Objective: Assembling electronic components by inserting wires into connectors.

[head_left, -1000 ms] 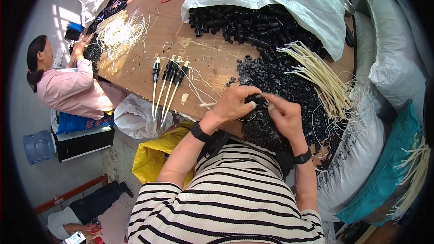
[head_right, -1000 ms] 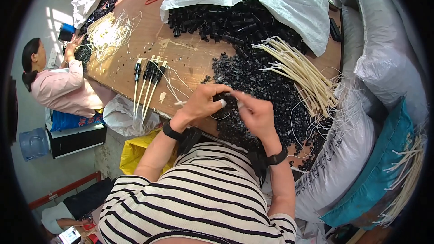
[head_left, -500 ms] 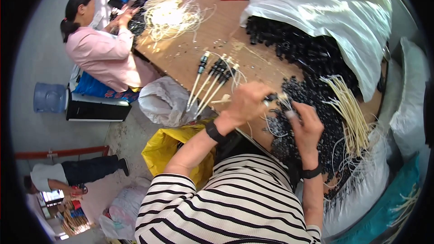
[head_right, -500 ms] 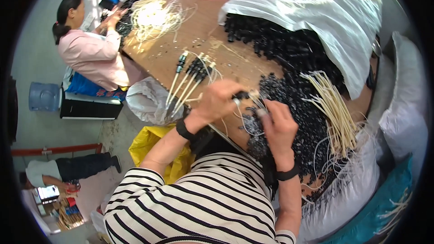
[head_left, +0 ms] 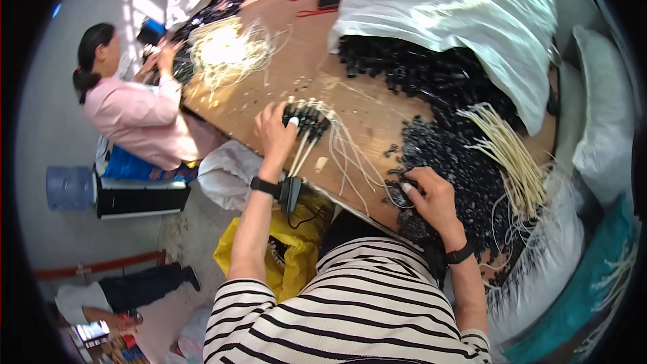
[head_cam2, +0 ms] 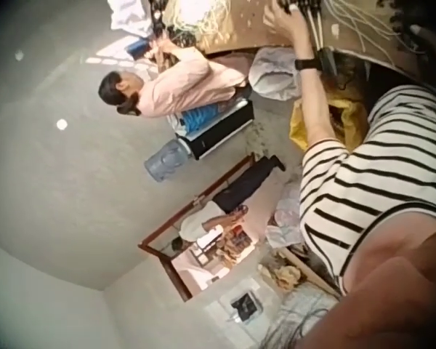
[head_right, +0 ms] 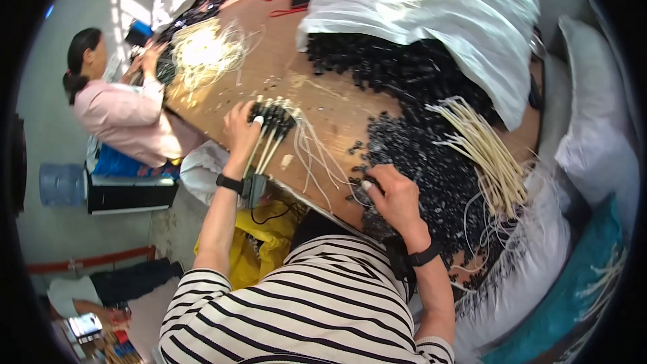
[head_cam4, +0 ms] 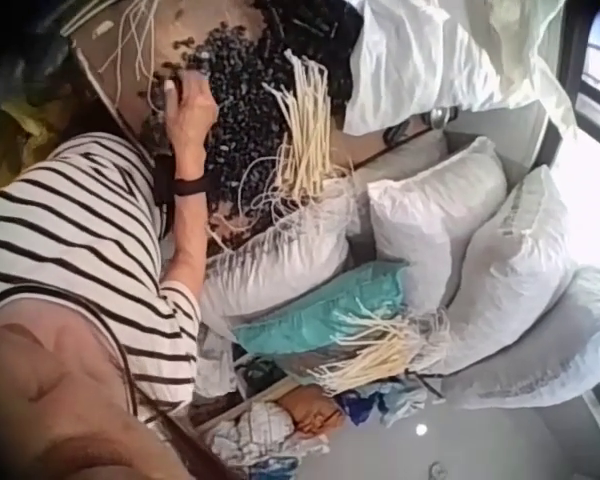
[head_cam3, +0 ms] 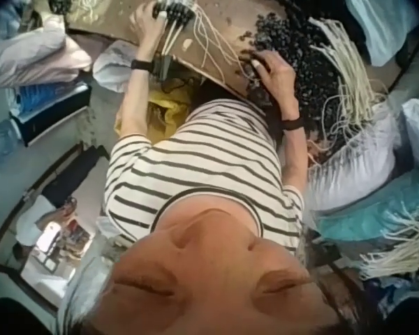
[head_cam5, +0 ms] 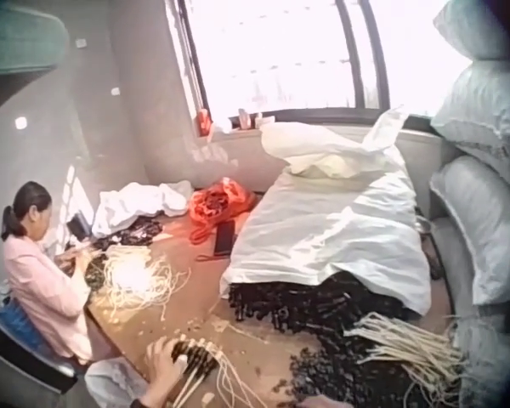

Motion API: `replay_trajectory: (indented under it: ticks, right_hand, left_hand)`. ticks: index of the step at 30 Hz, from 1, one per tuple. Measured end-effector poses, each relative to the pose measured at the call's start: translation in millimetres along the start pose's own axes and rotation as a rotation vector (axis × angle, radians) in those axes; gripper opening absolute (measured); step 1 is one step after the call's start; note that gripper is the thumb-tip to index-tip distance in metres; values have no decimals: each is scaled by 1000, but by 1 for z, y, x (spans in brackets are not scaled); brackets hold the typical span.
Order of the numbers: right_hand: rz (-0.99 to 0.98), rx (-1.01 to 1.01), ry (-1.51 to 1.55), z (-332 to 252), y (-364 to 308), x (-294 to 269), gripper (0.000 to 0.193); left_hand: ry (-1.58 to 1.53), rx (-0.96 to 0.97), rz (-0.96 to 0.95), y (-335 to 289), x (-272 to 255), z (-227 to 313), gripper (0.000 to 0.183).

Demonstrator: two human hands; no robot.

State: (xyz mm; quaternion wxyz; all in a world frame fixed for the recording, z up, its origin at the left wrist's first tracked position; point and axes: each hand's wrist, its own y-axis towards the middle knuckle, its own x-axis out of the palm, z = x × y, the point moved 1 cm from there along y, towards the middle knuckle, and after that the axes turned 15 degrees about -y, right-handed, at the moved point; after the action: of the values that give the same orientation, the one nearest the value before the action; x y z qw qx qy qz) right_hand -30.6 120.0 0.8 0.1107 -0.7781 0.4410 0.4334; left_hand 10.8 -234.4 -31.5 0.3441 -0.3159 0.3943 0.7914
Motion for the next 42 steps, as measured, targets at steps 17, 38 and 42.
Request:
replay_trajectory:
  ticks: [17, 38, 42]
  right_hand:
    - [322, 501, -719, 131, -57, -106, 26]
    - [0, 291, -98, 44, -12, -50, 22]
    - [-38, 160, -33, 44, -11, -50, 24]
  left_hand:
    - [-536, 417, -555, 14, 121, 165, 29]
    - [-1294, -188, -738, -17, 85, 167, 45]
    - [-1067, 14, -759, -22, 73, 179, 44]
